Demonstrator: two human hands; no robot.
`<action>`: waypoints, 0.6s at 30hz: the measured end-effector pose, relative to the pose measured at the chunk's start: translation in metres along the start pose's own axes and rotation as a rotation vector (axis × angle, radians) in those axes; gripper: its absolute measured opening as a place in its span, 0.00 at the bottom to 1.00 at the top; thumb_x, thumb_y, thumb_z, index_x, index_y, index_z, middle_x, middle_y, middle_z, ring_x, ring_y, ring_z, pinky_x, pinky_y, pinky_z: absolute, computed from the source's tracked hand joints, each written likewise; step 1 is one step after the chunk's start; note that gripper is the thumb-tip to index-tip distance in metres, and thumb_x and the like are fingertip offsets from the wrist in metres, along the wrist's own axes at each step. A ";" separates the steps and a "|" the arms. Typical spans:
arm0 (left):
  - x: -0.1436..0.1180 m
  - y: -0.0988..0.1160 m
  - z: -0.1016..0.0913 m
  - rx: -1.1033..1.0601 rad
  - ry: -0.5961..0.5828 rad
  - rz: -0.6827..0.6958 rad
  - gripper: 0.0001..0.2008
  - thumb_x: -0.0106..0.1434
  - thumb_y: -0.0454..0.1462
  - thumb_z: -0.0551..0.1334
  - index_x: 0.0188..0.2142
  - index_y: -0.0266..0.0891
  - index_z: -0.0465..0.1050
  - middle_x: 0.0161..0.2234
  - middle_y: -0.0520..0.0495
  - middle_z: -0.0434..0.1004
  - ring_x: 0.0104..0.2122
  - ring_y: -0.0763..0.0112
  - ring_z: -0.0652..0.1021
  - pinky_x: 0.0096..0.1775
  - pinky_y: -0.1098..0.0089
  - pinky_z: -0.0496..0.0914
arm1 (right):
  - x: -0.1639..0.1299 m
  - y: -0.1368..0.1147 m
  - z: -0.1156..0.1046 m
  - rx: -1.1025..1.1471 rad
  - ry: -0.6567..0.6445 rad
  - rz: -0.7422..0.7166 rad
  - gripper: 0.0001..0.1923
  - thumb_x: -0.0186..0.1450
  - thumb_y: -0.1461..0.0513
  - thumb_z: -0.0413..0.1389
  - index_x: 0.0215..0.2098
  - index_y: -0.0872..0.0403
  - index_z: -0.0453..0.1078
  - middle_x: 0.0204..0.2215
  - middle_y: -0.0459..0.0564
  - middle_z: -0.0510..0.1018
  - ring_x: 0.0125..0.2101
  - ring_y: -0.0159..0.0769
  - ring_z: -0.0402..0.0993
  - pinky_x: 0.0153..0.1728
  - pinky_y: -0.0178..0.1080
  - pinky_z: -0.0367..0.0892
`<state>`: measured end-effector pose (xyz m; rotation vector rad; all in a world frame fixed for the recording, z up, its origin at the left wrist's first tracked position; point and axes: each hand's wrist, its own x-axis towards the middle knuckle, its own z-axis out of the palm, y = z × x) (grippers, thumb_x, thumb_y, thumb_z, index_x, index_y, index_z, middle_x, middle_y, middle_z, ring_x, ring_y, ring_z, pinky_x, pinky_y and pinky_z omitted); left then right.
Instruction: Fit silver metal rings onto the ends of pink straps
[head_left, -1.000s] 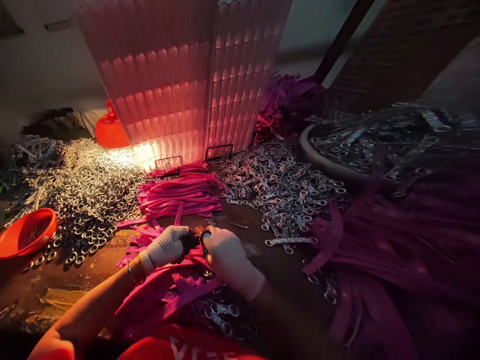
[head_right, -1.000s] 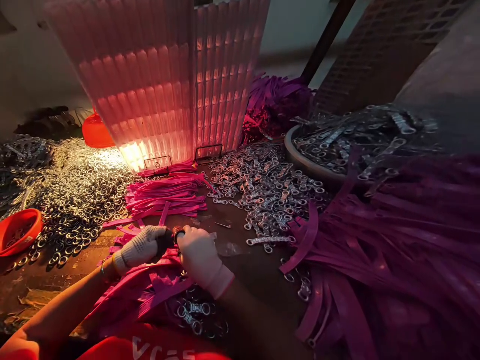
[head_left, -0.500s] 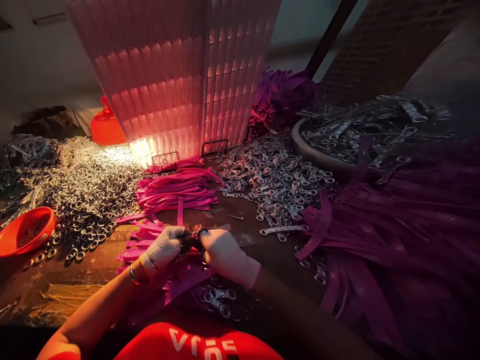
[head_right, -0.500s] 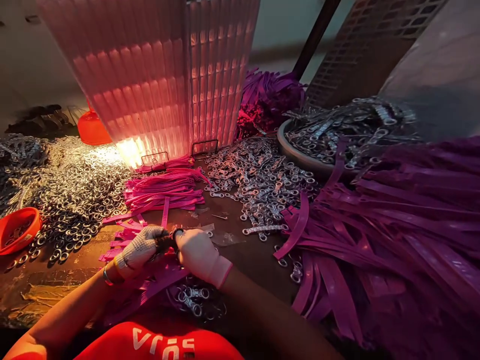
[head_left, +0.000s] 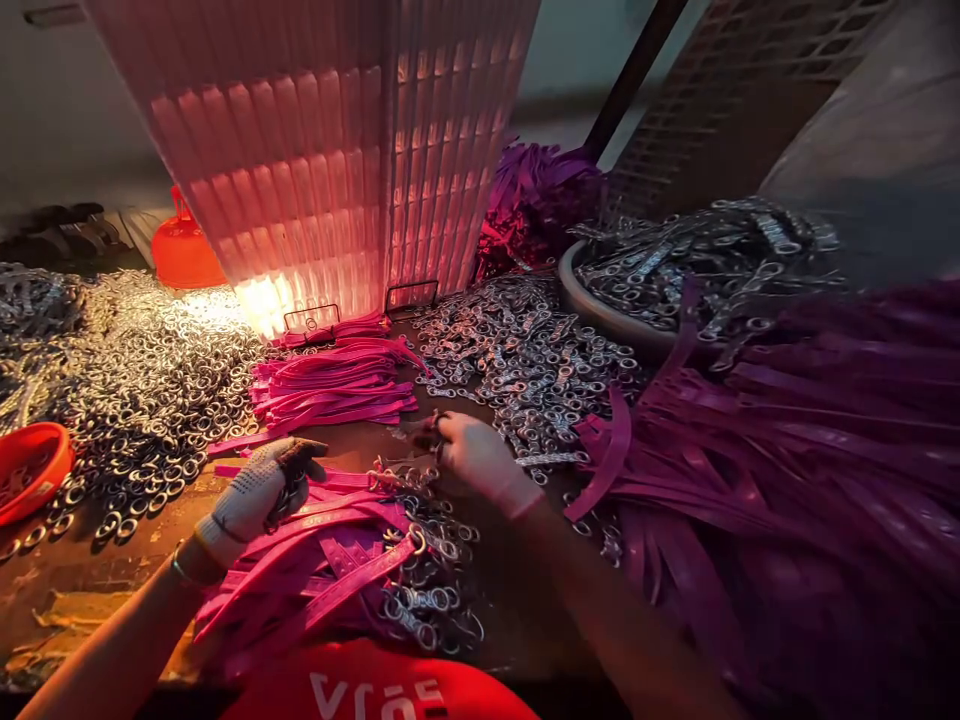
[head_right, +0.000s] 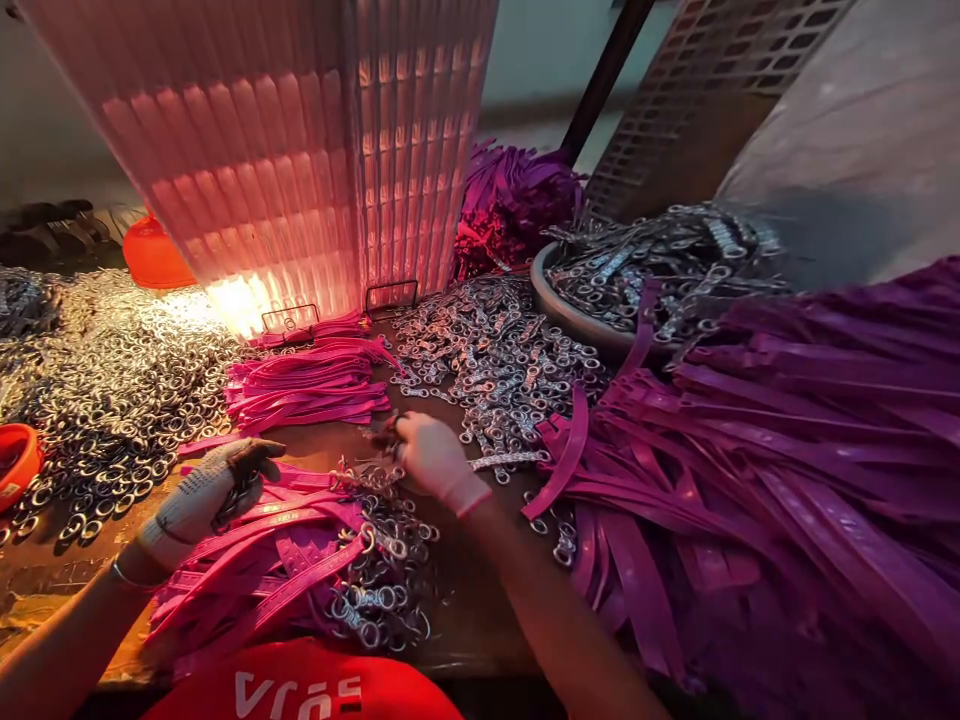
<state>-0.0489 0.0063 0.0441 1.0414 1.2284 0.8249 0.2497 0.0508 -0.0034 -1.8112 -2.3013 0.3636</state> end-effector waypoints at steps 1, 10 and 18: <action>0.002 -0.004 0.005 -0.141 -0.025 -0.091 0.16 0.63 0.42 0.60 0.46 0.33 0.75 0.27 0.45 0.78 0.12 0.82 0.64 0.14 0.79 0.54 | 0.011 0.017 0.002 -0.033 0.017 0.105 0.14 0.68 0.60 0.52 0.47 0.53 0.76 0.45 0.55 0.80 0.44 0.39 0.75 0.42 0.35 0.63; 0.029 -0.025 0.053 -0.481 -0.207 -0.357 0.15 0.60 0.33 0.60 0.47 0.33 0.73 0.25 0.48 0.76 0.14 0.78 0.70 0.13 0.80 0.56 | 0.099 0.066 0.041 -0.137 0.008 0.274 0.16 0.65 0.66 0.52 0.49 0.58 0.74 0.47 0.62 0.78 0.49 0.44 0.73 0.43 0.37 0.61; 0.029 -0.026 0.056 -0.263 -0.185 -0.261 0.15 0.59 0.46 0.64 0.31 0.34 0.72 0.20 0.52 0.73 0.13 0.81 0.66 0.14 0.79 0.51 | 0.083 0.058 0.047 -0.086 0.027 0.242 0.15 0.63 0.68 0.50 0.44 0.64 0.74 0.46 0.69 0.76 0.48 0.51 0.72 0.45 0.42 0.63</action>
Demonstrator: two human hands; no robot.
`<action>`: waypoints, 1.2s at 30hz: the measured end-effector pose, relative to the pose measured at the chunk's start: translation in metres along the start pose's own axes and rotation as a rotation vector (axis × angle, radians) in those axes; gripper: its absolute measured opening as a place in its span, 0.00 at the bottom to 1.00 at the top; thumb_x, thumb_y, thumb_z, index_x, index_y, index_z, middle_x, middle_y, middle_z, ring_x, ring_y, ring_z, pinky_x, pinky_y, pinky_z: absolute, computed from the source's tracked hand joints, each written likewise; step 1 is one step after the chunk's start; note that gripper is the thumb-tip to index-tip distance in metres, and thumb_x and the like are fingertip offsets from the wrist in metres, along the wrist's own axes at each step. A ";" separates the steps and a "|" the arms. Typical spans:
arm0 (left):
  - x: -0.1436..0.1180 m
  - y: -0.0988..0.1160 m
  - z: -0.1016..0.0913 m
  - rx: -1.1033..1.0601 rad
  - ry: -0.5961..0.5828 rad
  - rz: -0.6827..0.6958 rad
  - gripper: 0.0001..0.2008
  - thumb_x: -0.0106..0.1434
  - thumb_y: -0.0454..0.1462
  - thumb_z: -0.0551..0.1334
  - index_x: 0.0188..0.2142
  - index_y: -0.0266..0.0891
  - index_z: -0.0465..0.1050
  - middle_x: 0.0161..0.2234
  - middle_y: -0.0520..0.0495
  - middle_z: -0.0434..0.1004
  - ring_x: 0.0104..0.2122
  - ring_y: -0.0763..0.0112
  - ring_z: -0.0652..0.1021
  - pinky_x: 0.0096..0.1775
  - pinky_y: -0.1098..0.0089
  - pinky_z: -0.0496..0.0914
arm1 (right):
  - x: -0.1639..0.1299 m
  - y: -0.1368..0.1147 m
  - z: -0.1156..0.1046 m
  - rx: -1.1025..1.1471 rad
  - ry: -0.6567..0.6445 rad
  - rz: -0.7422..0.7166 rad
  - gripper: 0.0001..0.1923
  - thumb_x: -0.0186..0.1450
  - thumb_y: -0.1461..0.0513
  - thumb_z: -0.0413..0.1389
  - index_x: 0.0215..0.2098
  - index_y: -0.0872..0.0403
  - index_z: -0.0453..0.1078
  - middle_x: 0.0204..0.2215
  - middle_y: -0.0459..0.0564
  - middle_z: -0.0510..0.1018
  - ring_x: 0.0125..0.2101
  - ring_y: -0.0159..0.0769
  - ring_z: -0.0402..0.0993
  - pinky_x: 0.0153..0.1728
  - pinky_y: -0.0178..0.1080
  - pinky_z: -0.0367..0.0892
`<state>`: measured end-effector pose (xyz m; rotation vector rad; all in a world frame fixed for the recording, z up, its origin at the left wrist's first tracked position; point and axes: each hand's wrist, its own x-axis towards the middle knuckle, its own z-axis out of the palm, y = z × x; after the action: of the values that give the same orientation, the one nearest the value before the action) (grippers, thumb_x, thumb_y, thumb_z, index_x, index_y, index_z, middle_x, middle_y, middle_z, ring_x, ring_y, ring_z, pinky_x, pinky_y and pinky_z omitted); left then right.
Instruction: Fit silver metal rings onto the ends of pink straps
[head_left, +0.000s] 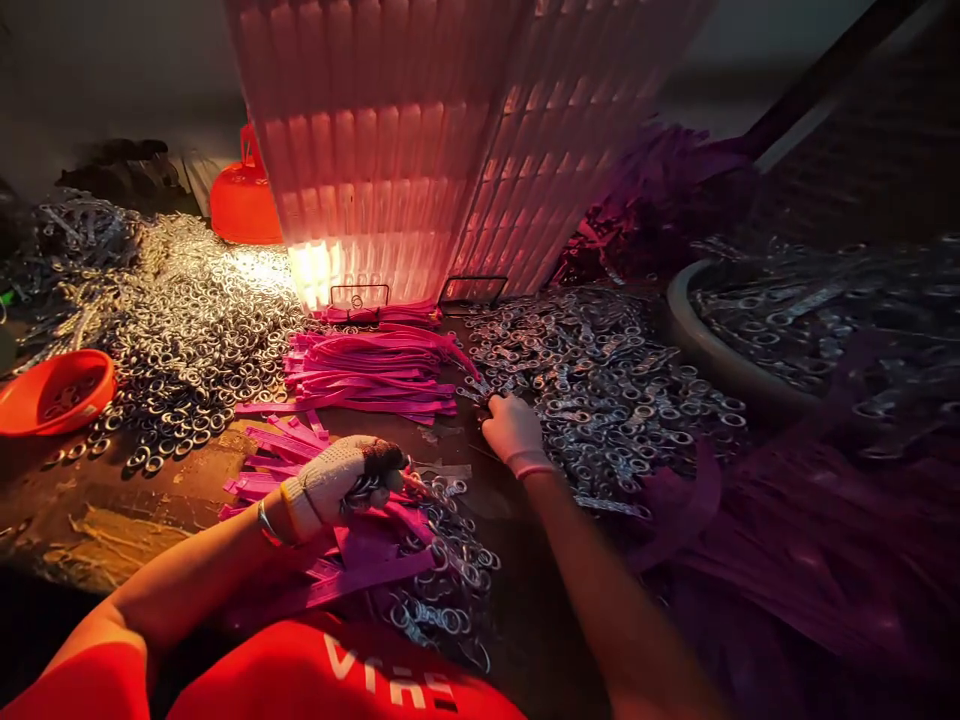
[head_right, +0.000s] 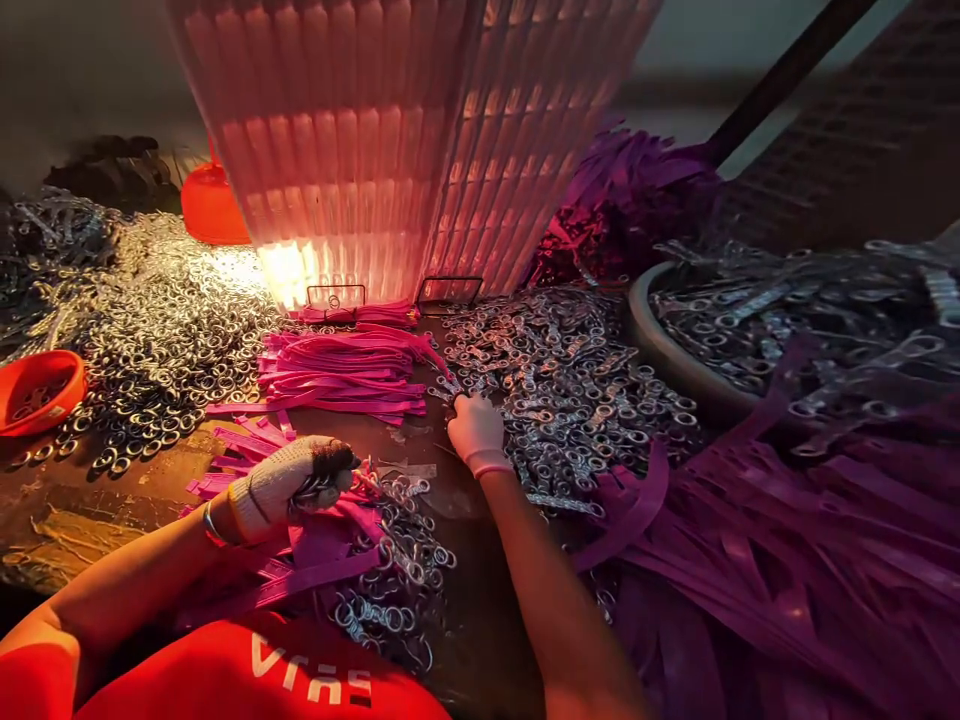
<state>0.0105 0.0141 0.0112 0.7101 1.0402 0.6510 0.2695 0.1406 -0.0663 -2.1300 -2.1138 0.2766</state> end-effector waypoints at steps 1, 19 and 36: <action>-0.001 0.001 -0.001 0.041 -0.002 0.011 0.16 0.59 0.48 0.64 0.31 0.34 0.72 0.19 0.52 0.71 0.12 0.82 0.64 0.14 0.78 0.50 | -0.010 -0.003 -0.002 0.021 0.009 -0.026 0.16 0.63 0.68 0.49 0.44 0.64 0.74 0.47 0.69 0.76 0.48 0.50 0.72 0.46 0.42 0.63; -0.032 -0.004 0.005 0.070 -0.105 -0.018 0.14 0.57 0.44 0.64 0.26 0.36 0.68 0.17 0.55 0.65 0.12 0.82 0.62 0.15 0.78 0.52 | -0.141 -0.081 -0.048 0.695 0.038 -0.852 0.23 0.64 0.69 0.54 0.57 0.50 0.67 0.48 0.55 0.75 0.47 0.40 0.72 0.47 0.42 0.68; -0.021 -0.011 0.012 0.404 -0.046 0.234 0.14 0.63 0.46 0.60 0.31 0.38 0.67 0.17 0.54 0.68 0.13 0.78 0.66 0.15 0.78 0.56 | -0.160 -0.084 -0.045 0.513 0.106 -0.529 0.07 0.60 0.66 0.48 0.25 0.51 0.63 0.25 0.49 0.71 0.27 0.36 0.65 0.29 0.37 0.55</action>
<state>0.0151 -0.0109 0.0178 1.2077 1.0665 0.6268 0.1964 -0.0161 0.0025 -1.2363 -2.1491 0.5524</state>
